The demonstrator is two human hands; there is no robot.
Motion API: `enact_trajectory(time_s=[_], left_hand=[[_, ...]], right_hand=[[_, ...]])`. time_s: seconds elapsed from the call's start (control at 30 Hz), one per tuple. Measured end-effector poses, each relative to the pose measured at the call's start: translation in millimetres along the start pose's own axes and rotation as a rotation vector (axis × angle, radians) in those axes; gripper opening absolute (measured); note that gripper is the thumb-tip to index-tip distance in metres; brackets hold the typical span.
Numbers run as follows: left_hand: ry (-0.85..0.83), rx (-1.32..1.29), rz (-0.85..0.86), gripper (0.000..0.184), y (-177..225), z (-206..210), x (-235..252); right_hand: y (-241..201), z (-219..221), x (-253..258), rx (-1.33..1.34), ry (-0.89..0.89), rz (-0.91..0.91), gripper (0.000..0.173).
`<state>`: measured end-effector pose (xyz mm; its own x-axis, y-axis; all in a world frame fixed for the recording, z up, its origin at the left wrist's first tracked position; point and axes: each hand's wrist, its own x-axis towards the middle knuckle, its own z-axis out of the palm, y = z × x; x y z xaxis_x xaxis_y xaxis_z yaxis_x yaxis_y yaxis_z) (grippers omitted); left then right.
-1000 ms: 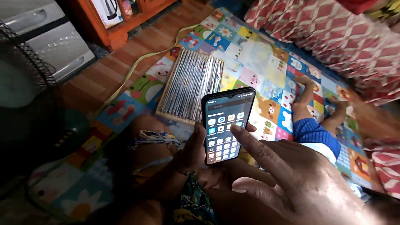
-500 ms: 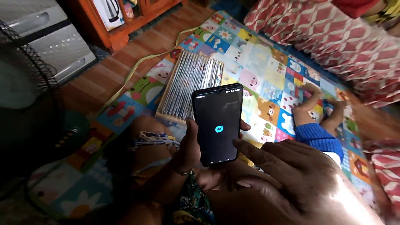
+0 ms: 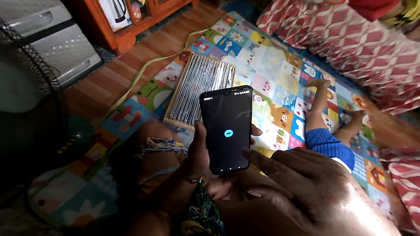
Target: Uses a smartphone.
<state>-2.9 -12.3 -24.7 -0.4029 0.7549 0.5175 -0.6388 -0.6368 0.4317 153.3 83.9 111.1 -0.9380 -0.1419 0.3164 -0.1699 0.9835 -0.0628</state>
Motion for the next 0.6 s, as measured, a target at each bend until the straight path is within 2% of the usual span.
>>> enact_trajectory(time_s=[0.6], left_hand=[[0.011, 0.0, -0.002, 0.083, 0.2, -1.3, -0.3]], right_hand=[[1.0, 1.0, -0.3, -0.006, 0.002, -0.011, 0.049]])
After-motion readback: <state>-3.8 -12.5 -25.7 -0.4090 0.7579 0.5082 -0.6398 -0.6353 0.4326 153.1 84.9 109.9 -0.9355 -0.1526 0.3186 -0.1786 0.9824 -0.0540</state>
